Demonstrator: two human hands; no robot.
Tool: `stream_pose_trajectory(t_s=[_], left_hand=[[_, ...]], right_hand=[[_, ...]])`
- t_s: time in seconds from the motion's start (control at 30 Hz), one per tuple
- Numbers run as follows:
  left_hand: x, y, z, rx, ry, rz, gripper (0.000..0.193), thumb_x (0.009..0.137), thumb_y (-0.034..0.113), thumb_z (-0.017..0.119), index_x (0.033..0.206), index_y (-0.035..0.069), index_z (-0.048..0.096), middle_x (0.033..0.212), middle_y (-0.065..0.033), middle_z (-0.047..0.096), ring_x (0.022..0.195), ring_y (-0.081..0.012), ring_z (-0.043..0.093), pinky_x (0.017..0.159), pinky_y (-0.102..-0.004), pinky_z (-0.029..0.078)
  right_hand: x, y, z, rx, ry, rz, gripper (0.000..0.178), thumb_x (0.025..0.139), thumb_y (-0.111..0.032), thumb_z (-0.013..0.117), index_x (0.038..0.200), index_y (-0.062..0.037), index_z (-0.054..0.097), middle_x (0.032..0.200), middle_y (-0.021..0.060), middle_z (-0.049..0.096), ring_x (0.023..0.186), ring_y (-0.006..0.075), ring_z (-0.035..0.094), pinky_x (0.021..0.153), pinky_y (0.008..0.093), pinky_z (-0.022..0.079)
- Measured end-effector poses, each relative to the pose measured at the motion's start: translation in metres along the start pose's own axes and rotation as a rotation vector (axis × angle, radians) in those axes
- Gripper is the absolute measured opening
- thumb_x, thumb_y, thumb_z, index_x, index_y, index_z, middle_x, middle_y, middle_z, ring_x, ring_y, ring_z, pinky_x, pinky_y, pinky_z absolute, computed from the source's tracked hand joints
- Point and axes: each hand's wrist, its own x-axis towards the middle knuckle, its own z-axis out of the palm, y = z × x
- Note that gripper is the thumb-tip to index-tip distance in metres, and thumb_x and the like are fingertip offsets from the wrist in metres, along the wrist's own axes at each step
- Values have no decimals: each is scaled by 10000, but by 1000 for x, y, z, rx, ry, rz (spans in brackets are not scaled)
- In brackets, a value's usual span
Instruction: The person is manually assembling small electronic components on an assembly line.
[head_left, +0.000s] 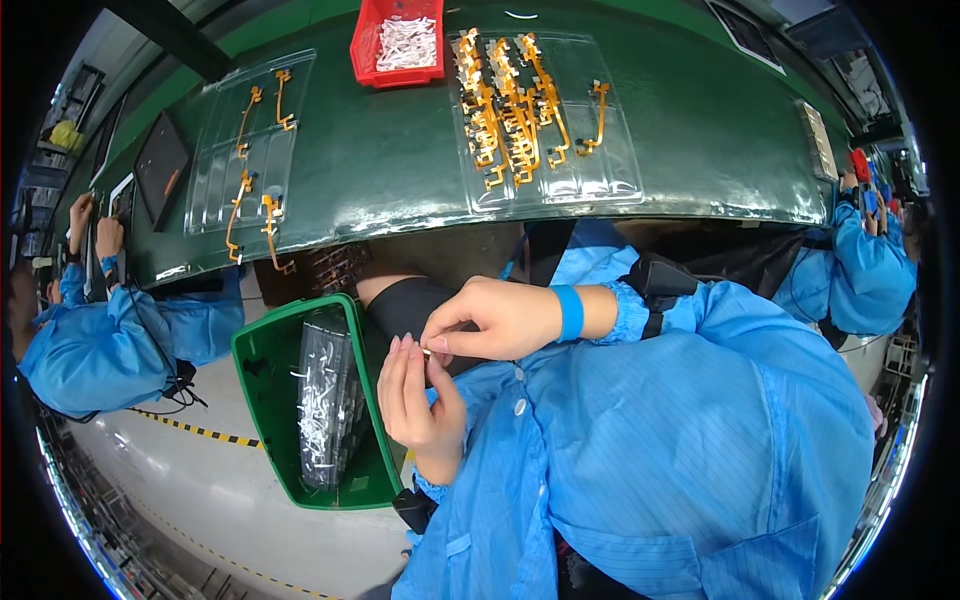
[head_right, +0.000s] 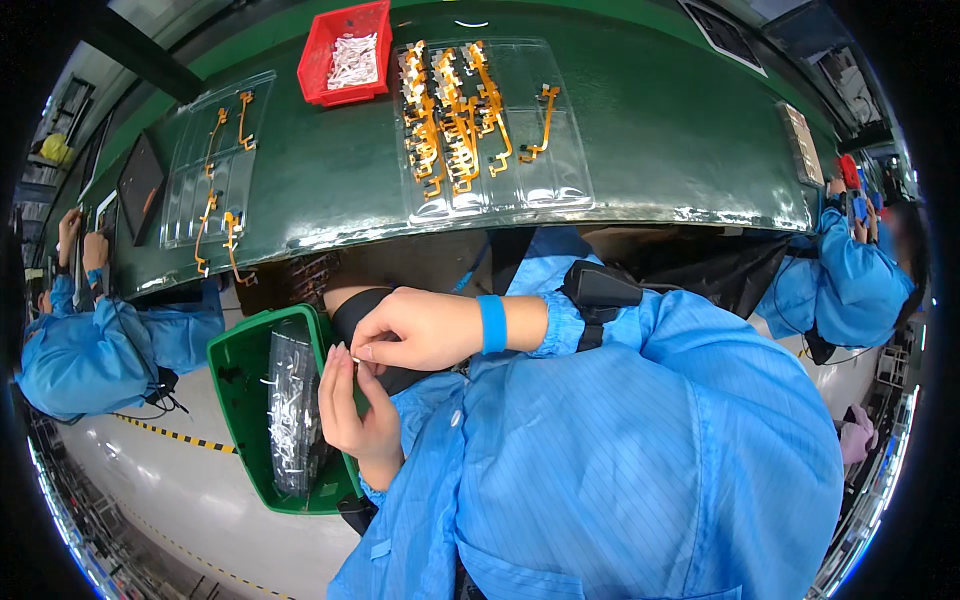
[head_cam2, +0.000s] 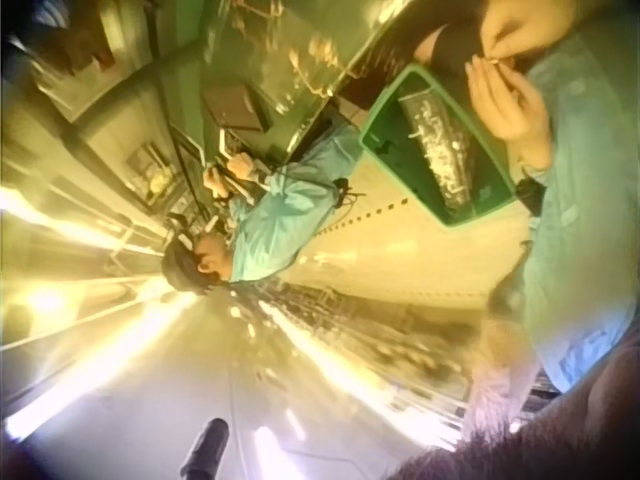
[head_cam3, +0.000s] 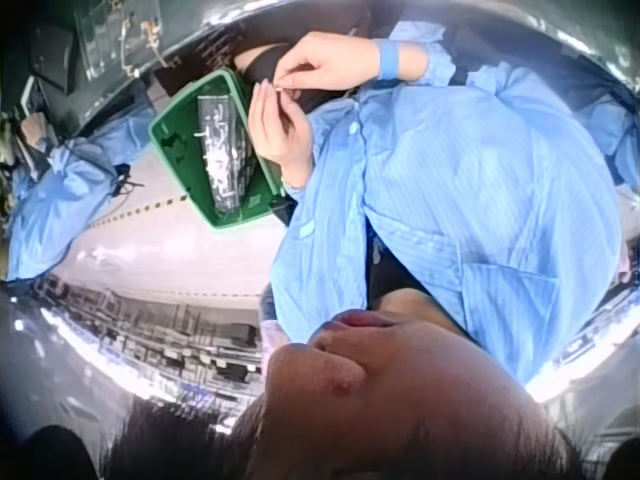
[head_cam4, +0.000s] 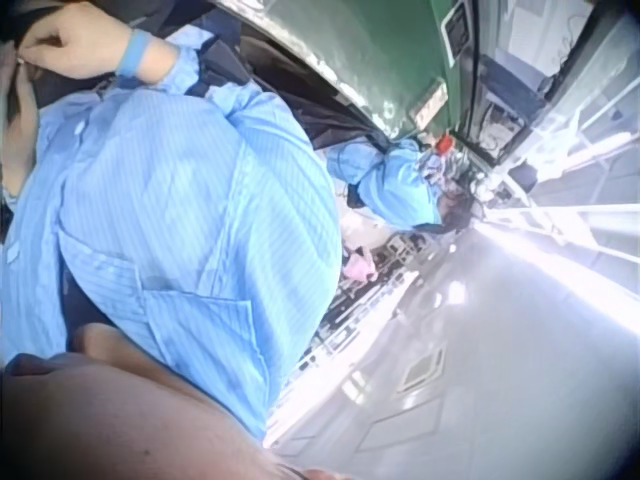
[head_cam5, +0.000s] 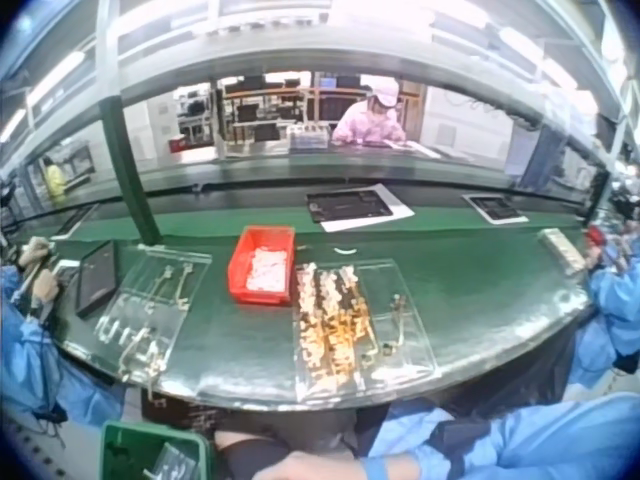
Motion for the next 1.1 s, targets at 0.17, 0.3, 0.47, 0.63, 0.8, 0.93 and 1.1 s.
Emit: stream_pose_trajectory(t_s=[0.17,0.3,0.47,0.63,0.8,0.93,1.1], left_hand=[[3,-6,0,95,-47,71,164,795,-81,635,951,-93,684,953,-221,701,903,-353,698,832,-413,562],[-1,-12,0,78,-48,29,153,786,-61,628,921,-84,698,894,-206,714,829,-329,717,768,-388,575],[-10,-40,-15,33,49,-377,157,814,-21,624,936,-65,714,901,-183,724,788,-300,715,737,-362,565],[-55,-135,-65,486,138,-776,251,866,147,672,1010,-53,715,896,-194,722,776,-311,707,718,-364,545],[-66,-164,-82,842,-166,-1044,378,896,332,643,792,-25,712,753,-198,691,675,-366,665,626,-443,515],[-59,-128,-64,405,-110,-908,321,957,262,573,946,-48,654,776,-155,671,671,-254,650,648,-390,520],[-22,-31,-24,-819,-75,-835,305,1017,176,494,1095,-95,612,1038,-186,671,887,-205,672,864,-315,524]], right_hand=[[2,9,2,-233,-5,-108,185,900,-136,542,915,-5,672,811,164,685,725,328,660,672,409,518],[4,21,8,-389,8,-175,177,894,-132,543,920,-17,674,805,170,679,733,359,647,669,443,507],[6,18,9,-307,25,-194,169,889,-120,556,931,-6,673,822,153,700,766,326,677,697,403,534],[8,15,6,-40,34,-33,188,891,-108,592,973,46,662,882,129,728,803,194,717,744,297,560],[9,24,9,193,23,43,194,895,-82,587,1004,67,649,898,126,726,829,158,714,753,274,563],[15,19,16,242,-40,87,194,894,-75,581,1005,70,647,908,129,725,832,158,714,751,271,563],[14,23,17,236,-42,83,196,896,-89,598,999,70,648,916,129,727,828,159,715,746,271,561]])
